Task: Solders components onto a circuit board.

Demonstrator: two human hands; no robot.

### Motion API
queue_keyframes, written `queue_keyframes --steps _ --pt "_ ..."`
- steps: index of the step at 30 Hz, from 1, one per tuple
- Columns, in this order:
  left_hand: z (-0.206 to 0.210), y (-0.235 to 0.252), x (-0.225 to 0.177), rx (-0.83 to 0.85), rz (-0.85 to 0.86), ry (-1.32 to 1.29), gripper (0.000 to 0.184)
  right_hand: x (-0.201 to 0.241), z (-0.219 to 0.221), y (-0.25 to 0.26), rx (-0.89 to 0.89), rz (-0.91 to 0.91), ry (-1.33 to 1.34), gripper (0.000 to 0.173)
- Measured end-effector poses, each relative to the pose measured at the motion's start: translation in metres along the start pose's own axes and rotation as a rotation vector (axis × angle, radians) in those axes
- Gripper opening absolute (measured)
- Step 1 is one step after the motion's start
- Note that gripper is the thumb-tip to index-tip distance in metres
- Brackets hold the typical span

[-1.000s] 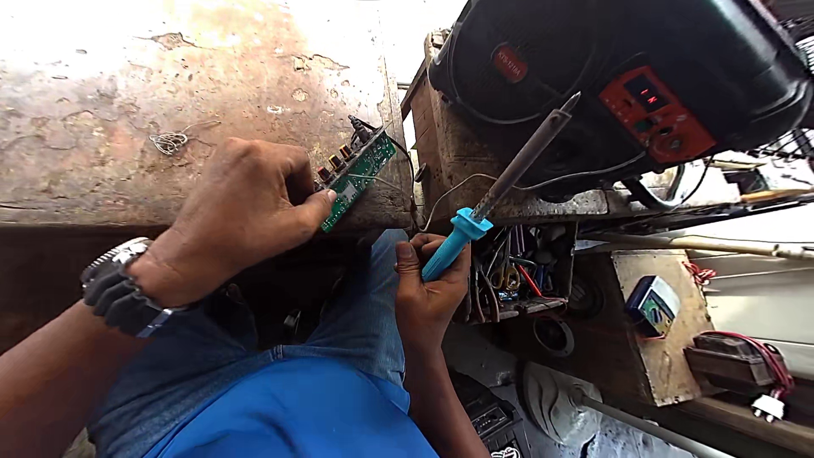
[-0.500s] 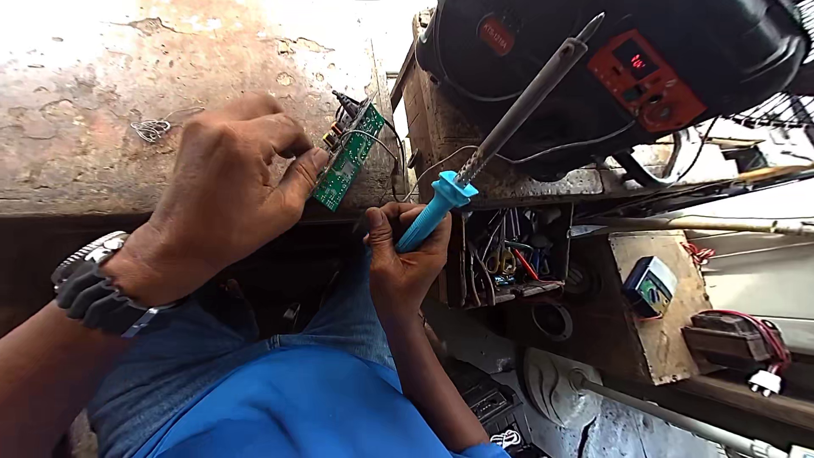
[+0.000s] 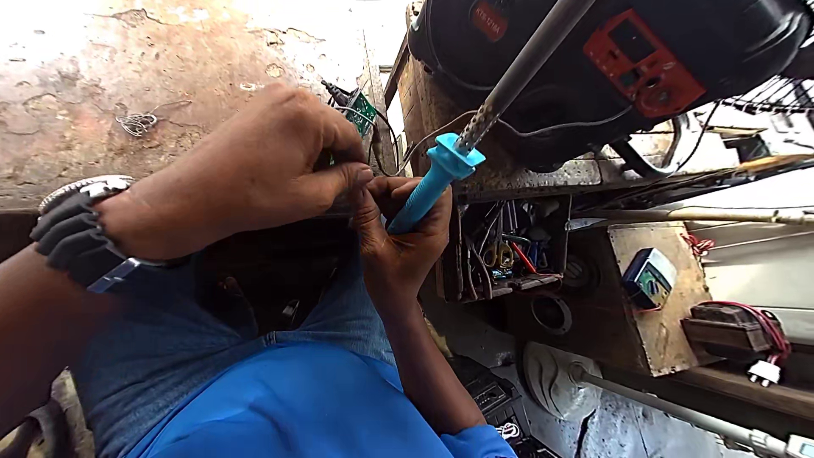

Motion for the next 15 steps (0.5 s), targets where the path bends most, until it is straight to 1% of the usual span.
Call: queue_keyframes --steps 3,6,11,15 --pt "-0.0025 0.0038 0.0018 -0.034 -0.12 -0.087 0.018 0.0023 0.0027 0.0033 0.008 -0.017 0.012 0.035" --pt "-0.0036 0.0032 0.0022 -0.053 -0.201 -0.178 0.016 0.0014 0.0027 0.0033 0.007 -0.01 0.03 0.035" --pt "-0.0036 0.0008 0.0018 -0.035 -0.255 -0.27 0.014 0.0011 0.002 0.0014 -0.004 0.008 0.043 0.033" --pt "-0.0072 0.0012 0.0013 0.011 -0.233 -0.281 0.01 0.0035 0.0036 0.0005 0.004 -0.001 0.037 0.031"
Point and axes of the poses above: each hand's wrist, its own y-axis towards the middle knuckle, its own z-axis out of the palm, x = y × z, the point moved 5 cm from there along y, towards the middle knuckle, and after that the axes turned 14 degrees about -x, right-handed, at the moved point
